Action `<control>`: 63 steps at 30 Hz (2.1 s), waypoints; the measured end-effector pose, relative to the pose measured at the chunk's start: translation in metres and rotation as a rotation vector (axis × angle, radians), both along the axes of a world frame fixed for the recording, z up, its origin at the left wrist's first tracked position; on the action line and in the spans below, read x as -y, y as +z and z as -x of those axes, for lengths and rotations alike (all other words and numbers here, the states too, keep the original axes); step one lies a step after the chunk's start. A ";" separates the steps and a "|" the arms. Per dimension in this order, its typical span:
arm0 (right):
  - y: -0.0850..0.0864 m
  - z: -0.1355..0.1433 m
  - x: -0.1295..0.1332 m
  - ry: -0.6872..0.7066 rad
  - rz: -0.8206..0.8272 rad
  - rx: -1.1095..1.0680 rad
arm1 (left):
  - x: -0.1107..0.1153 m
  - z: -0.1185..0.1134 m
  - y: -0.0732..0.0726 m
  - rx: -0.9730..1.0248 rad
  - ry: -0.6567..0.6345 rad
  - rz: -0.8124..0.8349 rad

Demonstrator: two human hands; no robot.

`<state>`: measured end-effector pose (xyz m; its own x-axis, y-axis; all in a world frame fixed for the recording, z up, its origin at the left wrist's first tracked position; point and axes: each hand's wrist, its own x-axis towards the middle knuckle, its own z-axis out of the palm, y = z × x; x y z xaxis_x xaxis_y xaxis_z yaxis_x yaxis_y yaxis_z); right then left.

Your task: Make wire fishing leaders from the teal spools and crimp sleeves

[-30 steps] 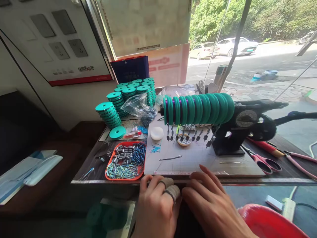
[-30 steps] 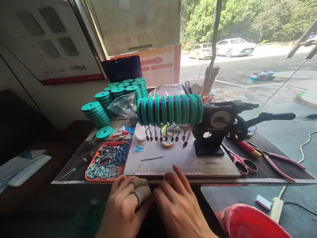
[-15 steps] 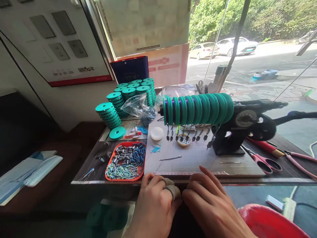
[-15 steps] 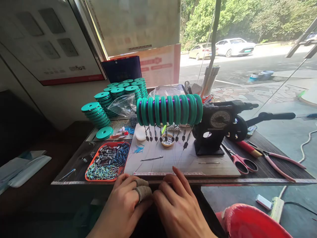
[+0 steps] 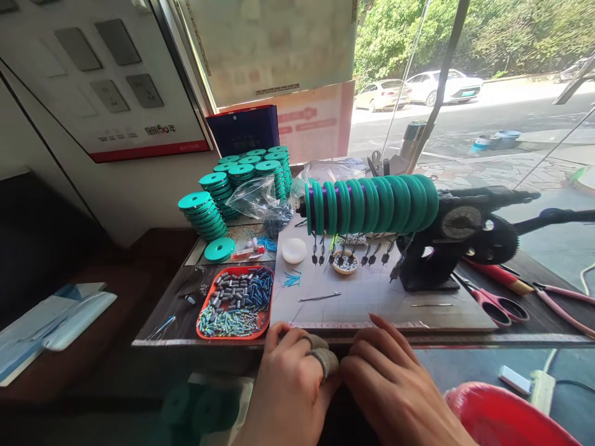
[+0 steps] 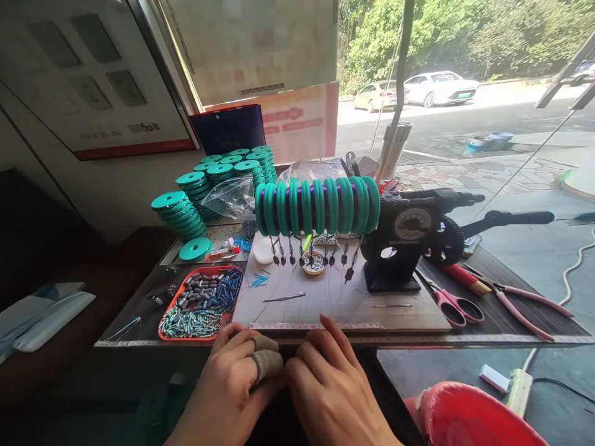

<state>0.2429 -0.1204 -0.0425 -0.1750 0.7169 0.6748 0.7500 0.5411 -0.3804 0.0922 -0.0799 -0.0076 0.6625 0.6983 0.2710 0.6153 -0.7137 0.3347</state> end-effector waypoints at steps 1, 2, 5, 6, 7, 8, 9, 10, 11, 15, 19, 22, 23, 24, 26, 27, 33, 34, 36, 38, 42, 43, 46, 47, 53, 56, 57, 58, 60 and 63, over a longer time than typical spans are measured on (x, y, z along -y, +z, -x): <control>0.000 0.000 0.000 -0.001 0.004 -0.002 | 0.000 0.000 0.000 -0.001 0.005 0.007; 0.001 0.000 0.000 -0.002 0.003 -0.005 | 0.000 -0.001 0.000 0.001 0.008 0.011; 0.001 0.001 -0.001 -0.004 0.004 -0.006 | 0.000 -0.002 -0.001 0.024 0.000 -0.004; 0.001 0.001 -0.001 -0.006 -0.002 -0.006 | 0.000 -0.001 -0.001 0.033 -0.001 -0.011; 0.001 0.001 -0.001 -0.005 -0.002 -0.011 | 0.000 -0.001 -0.002 0.040 0.000 -0.016; 0.001 0.001 -0.001 -0.005 -0.006 -0.013 | 0.000 -0.001 -0.002 0.043 0.003 -0.017; 0.001 0.000 0.000 -0.005 -0.005 -0.016 | 0.000 -0.001 -0.003 0.045 0.007 -0.018; 0.001 0.000 0.000 -0.003 -0.006 -0.018 | 0.000 -0.001 -0.004 0.047 0.010 -0.022; 0.001 -0.001 0.000 -0.001 0.001 -0.016 | 0.000 -0.001 -0.006 0.049 0.009 -0.032; 0.003 -0.001 0.000 0.006 0.036 -0.043 | 0.001 -0.004 -0.009 0.071 -0.003 -0.103; 0.009 -0.005 -0.003 0.077 0.160 -0.125 | -0.001 -0.004 -0.003 0.120 -0.054 -0.111; 0.015 -0.013 -0.005 0.133 0.226 -0.126 | -0.003 0.004 0.003 0.165 0.008 -0.003; 0.017 -0.016 -0.005 0.136 0.226 -0.118 | -0.003 0.008 0.004 0.178 0.050 0.054; 0.018 -0.018 -0.006 0.132 0.218 -0.108 | -0.002 0.012 0.004 0.193 0.090 0.114; 0.020 -0.019 -0.006 0.119 0.193 -0.086 | 0.000 0.019 0.004 0.221 0.141 0.217; 0.020 -0.018 -0.006 0.117 0.186 -0.072 | 0.001 0.021 0.004 0.223 0.150 0.249; 0.012 -0.005 -0.006 0.129 0.141 -0.106 | 0.005 0.021 0.005 0.181 0.108 0.234; 0.011 -0.004 -0.007 0.127 0.117 -0.115 | 0.006 0.020 0.004 0.204 0.104 0.235; 0.009 -0.002 -0.009 0.145 0.075 -0.079 | 0.009 0.020 0.001 0.266 0.112 0.243; 0.010 -0.001 -0.012 0.180 0.040 0.002 | 0.012 0.022 -0.002 0.322 0.127 0.260; 0.014 -0.001 -0.018 0.178 -0.036 0.113 | 0.004 0.038 -0.003 0.306 0.199 0.302; 0.014 -0.002 -0.019 0.173 -0.052 0.129 | -0.002 0.044 -0.003 0.244 0.245 0.287; 0.015 -0.003 -0.022 0.157 -0.079 0.147 | -0.026 0.061 -0.002 -0.041 0.491 0.081; 0.015 -0.003 -0.022 0.148 -0.085 0.146 | -0.033 0.064 -0.002 -0.157 0.547 0.036; 0.014 -0.004 -0.025 0.132 -0.092 0.156 | -0.049 0.057 -0.007 -0.286 0.559 0.046; 0.013 -0.004 -0.025 0.121 -0.074 0.158 | -0.049 0.051 -0.009 -0.304 0.557 0.049; 0.012 -0.004 -0.024 0.116 -0.068 0.158 | -0.049 0.050 -0.009 -0.306 0.554 0.050; 0.012 -0.004 -0.024 0.109 -0.063 0.153 | -0.049 0.051 -0.008 -0.306 0.552 0.053; 0.011 -0.004 -0.023 0.097 -0.046 0.133 | -0.049 0.052 -0.006 -0.291 0.557 0.057; 0.011 -0.004 -0.022 0.080 -0.036 0.111 | -0.041 0.054 0.000 -0.168 0.567 0.089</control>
<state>0.2473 -0.0986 -0.0311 -0.3060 0.6732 0.6732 0.7403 0.6129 -0.2764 0.0387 -0.0394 -0.0079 0.2084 0.9708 0.1190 0.9418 -0.2321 0.2434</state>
